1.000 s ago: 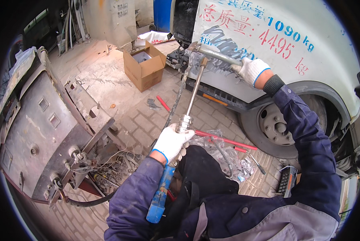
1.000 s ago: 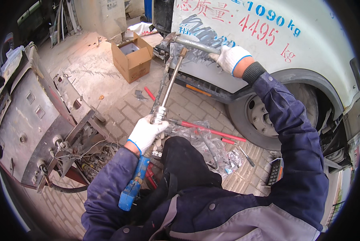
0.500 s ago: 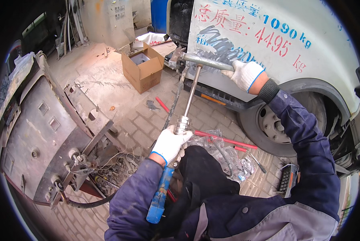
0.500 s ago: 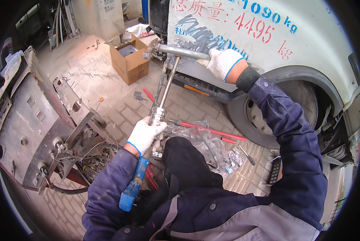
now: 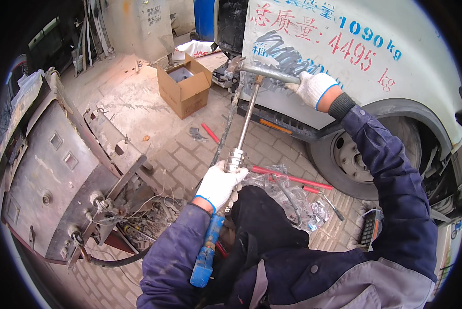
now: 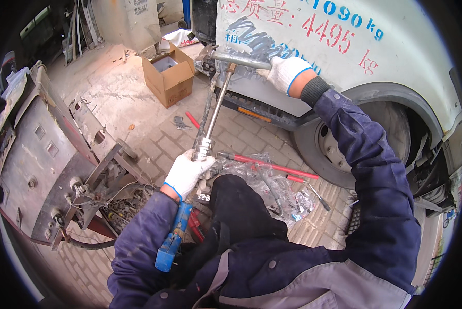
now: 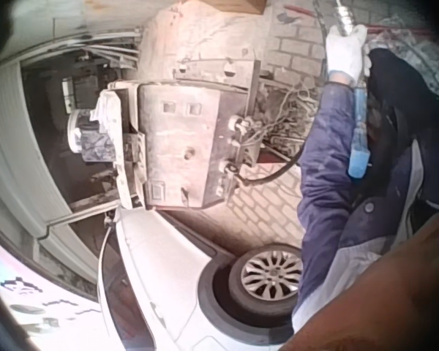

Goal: The person uses a pneumatic tool to repeatedly tap a damaged area on the side panel of a white truck. They hold the tool with both hands and apply it to the same spot for the duration of the clip.

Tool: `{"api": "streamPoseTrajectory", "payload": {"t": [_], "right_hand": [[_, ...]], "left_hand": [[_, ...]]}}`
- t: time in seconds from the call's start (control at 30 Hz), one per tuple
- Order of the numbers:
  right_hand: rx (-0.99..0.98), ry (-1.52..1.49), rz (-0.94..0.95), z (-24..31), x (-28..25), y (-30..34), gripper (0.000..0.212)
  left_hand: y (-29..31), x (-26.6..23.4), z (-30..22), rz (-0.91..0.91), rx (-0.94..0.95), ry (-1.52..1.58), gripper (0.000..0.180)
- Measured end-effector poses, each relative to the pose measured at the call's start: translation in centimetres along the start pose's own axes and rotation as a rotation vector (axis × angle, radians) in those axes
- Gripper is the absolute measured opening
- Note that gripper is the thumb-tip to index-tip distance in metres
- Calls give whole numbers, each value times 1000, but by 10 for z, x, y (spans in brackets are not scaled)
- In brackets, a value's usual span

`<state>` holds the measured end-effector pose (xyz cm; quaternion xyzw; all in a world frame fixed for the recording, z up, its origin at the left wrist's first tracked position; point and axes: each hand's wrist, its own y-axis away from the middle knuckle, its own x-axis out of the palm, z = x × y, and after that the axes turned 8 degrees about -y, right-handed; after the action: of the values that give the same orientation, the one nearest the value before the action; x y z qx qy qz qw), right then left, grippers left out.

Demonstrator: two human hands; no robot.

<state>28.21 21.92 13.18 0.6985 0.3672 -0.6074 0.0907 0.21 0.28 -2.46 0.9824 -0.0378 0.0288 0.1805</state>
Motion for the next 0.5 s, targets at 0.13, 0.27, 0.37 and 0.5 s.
{"api": "streamPoseTrajectory", "payload": {"t": [0.13,0.27,0.37,0.5], "right_hand": [[17,-79,-13,-3,8,2,66],[111,16,22,-4,12,1,70],[74,-41,2,0,11,4,68],[19,-68,-4,5,7,9,66]], "left_hand": [[-1,0,-1,12,31,-6,28],[1,0,-1,4,32,-34,28],[0,-1,-1,0,44,-32,28],[1,0,-1,-11,39,-41,27]]}}
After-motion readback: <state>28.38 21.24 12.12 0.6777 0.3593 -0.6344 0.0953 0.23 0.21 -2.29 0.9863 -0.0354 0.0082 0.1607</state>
